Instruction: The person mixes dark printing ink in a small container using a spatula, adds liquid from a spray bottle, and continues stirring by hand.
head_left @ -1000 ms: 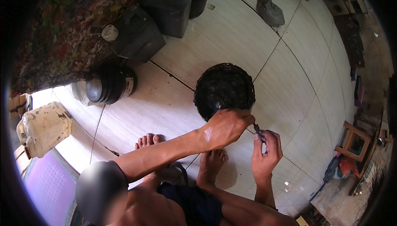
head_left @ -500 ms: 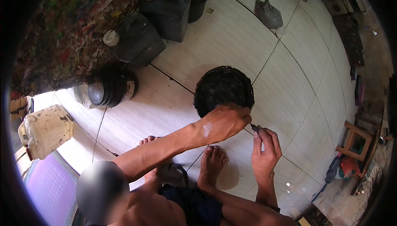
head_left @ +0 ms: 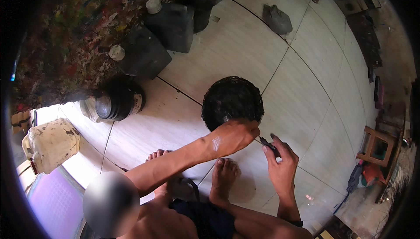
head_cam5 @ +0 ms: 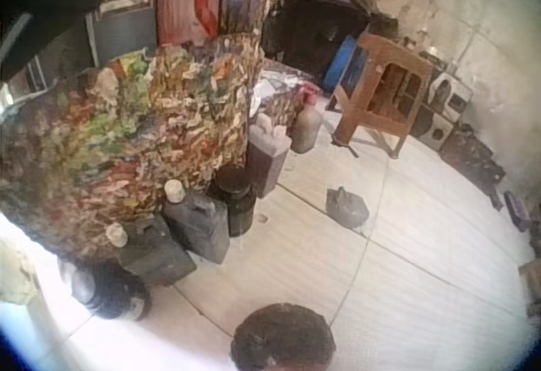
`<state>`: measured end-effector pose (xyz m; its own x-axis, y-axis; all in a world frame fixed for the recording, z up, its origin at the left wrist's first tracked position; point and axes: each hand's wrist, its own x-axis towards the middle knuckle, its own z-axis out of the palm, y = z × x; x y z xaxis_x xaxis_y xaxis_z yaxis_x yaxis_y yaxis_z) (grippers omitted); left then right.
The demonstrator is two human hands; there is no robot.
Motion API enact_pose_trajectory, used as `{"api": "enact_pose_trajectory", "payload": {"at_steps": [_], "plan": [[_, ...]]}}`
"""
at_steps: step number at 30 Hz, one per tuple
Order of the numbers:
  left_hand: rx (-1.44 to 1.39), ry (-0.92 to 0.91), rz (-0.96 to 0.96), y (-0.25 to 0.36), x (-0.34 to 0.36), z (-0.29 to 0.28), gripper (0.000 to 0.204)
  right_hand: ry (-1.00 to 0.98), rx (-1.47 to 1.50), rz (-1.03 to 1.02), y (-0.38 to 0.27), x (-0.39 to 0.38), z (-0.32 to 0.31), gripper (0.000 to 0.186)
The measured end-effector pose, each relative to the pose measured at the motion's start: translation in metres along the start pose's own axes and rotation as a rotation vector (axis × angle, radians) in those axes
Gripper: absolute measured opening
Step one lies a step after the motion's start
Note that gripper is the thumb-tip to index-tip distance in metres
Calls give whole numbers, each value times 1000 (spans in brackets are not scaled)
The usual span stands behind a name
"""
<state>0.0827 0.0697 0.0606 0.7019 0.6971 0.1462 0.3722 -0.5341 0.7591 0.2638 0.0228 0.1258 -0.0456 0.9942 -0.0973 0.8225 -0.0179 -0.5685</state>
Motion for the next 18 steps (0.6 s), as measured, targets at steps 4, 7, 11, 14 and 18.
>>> {"api": "enact_pose_trajectory", "payload": {"at_steps": [4,7,11,14,18], "plan": [[-21,34,19,0,1,3,12,-223,-213,-121,18,-4,2,18],[-26,74,76,-3,1,8,12,-208,-233,-242,13,2,4,13],[-25,83,135,-5,1,4,13,-218,-229,-209,3,11,5,9],[-11,98,179,-9,-1,12,13,-262,-182,-237,5,18,4,10],[-2,92,171,-14,0,16,13,-254,-322,-249,16,14,19,10]]}}
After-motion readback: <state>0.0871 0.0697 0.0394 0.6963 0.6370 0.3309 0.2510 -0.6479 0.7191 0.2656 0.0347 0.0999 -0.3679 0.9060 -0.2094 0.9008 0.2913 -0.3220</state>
